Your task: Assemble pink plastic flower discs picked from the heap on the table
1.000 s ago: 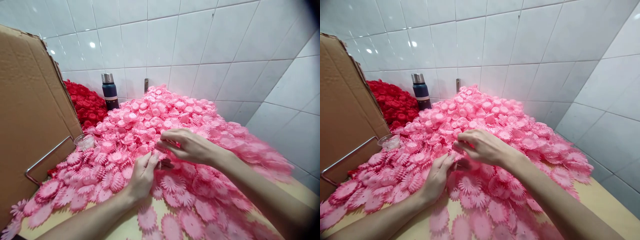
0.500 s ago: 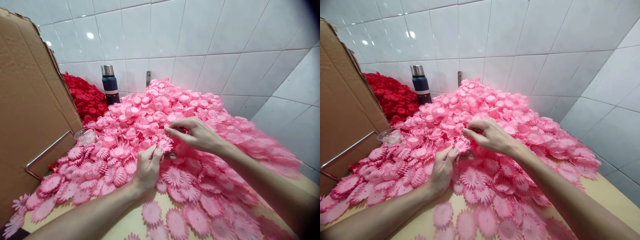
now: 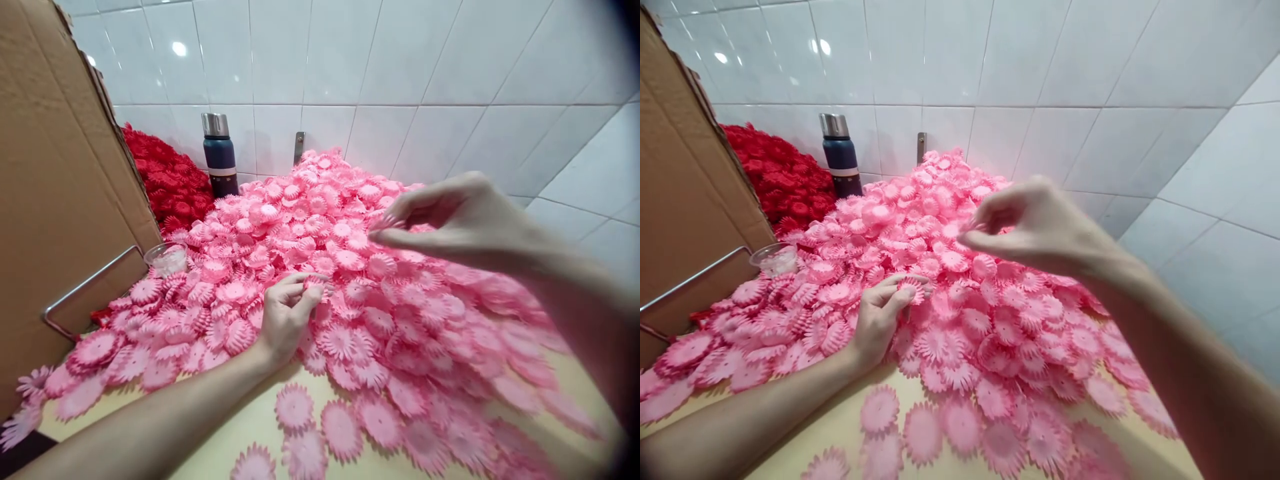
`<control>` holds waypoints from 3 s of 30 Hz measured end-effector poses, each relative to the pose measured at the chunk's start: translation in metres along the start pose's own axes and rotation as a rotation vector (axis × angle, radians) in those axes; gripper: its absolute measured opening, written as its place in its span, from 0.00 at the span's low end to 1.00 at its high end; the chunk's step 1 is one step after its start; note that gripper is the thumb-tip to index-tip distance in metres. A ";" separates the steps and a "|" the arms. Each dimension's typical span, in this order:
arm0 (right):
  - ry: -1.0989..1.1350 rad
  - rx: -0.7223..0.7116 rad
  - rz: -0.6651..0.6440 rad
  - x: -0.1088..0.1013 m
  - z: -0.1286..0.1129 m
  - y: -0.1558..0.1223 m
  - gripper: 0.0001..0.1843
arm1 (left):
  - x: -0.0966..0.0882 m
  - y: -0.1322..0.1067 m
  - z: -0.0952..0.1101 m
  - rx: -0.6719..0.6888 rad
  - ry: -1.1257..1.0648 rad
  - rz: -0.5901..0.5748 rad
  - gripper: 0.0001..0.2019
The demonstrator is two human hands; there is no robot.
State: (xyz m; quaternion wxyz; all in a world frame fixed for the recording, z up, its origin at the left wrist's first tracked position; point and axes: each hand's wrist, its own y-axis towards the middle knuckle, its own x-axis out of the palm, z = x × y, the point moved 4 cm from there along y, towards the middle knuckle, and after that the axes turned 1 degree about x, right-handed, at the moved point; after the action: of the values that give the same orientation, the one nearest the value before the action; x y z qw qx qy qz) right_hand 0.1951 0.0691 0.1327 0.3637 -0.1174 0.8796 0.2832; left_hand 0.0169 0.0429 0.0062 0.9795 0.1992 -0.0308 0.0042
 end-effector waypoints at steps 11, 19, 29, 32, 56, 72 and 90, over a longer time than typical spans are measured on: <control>0.145 0.009 -0.316 0.049 0.028 0.000 0.17 | 0.004 0.006 -0.007 -0.114 -0.317 -0.007 0.15; 0.372 -0.056 -0.160 0.073 0.027 -0.001 0.12 | 0.004 0.005 -0.012 -0.168 -0.227 -0.136 0.04; 0.466 0.033 -0.292 0.087 0.029 -0.004 0.18 | 0.010 0.004 -0.005 -0.023 -0.121 -0.209 0.04; 0.427 0.009 -0.122 0.070 0.034 0.000 0.17 | 0.006 0.003 -0.010 -0.082 -0.105 -0.139 0.07; 0.296 -0.008 -0.186 0.053 0.028 0.003 0.09 | -0.004 0.009 -0.006 0.048 0.061 0.092 0.09; 0.352 -0.081 -0.243 0.076 0.019 -0.006 0.11 | 0.003 0.007 -0.006 0.018 -0.045 -0.072 0.09; 0.478 -0.061 0.010 0.073 0.028 -0.001 0.16 | 0.004 -0.001 -0.006 -0.024 -0.109 -0.035 0.07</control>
State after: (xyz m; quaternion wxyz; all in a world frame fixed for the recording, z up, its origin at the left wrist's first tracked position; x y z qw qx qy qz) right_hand 0.1596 0.0843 0.0647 0.1399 -0.1876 0.9323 0.2756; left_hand 0.0216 0.0443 0.0010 0.9786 0.1878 -0.0805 -0.0240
